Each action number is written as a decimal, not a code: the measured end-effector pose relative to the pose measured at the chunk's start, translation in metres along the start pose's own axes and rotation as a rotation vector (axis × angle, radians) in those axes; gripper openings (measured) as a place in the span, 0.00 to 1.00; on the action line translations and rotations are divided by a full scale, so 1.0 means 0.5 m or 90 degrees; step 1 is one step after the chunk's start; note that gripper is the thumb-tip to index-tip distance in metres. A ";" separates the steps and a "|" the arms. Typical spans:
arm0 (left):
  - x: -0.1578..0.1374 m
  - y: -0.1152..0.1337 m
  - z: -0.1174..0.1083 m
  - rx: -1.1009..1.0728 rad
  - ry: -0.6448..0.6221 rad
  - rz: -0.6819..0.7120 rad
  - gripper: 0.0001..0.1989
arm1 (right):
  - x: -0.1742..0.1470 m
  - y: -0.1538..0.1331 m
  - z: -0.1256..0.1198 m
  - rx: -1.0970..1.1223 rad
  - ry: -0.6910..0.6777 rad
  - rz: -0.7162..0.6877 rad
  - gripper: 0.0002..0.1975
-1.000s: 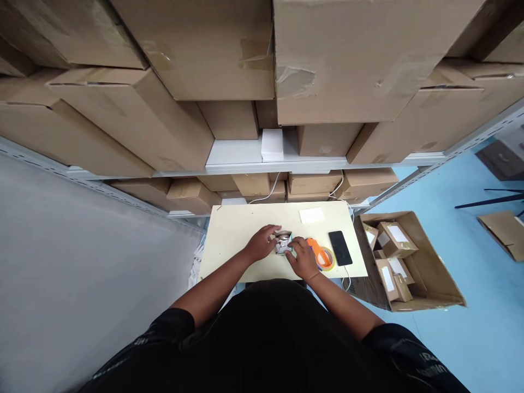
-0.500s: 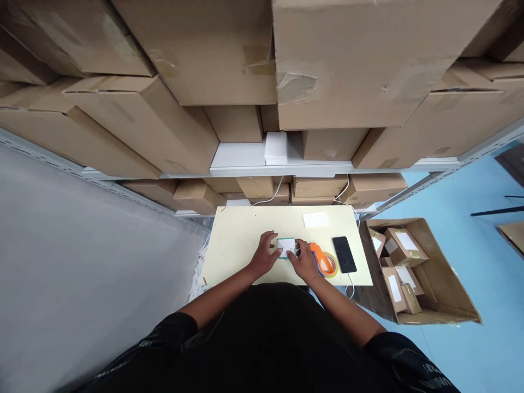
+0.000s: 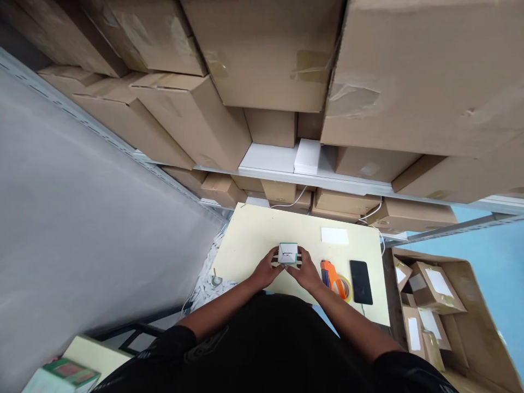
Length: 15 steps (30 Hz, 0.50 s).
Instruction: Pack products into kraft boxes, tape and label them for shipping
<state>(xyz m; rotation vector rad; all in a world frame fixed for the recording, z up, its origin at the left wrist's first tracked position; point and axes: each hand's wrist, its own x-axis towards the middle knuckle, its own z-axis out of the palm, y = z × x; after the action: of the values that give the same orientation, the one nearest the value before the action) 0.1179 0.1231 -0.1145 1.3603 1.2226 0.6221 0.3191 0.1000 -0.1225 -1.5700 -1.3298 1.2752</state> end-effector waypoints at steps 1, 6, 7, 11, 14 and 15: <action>0.003 -0.006 -0.023 -0.008 0.016 -0.002 0.35 | 0.024 -0.006 0.022 -0.002 -0.003 -0.005 0.37; 0.071 -0.040 -0.207 0.017 0.082 0.010 0.34 | 0.188 -0.074 0.171 -0.027 -0.018 -0.028 0.36; 0.093 -0.044 -0.250 0.023 0.089 0.014 0.34 | 0.225 -0.091 0.202 -0.028 -0.018 -0.035 0.35; 0.190 -0.049 -0.406 0.052 0.076 0.015 0.35 | 0.358 -0.151 0.307 -0.022 0.020 -0.044 0.35; 0.250 -0.052 -0.484 0.062 0.051 0.018 0.38 | 0.426 -0.185 0.354 -0.033 0.036 -0.026 0.37; 0.266 -0.055 -0.501 0.060 0.045 0.023 0.38 | 0.441 -0.193 0.364 -0.037 0.039 -0.019 0.38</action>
<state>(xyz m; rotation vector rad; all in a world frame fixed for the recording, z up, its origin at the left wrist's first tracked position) -0.0733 0.3338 -0.1250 1.4527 1.3011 0.6498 0.1144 0.3217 -0.1323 -1.6102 -1.3565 1.1709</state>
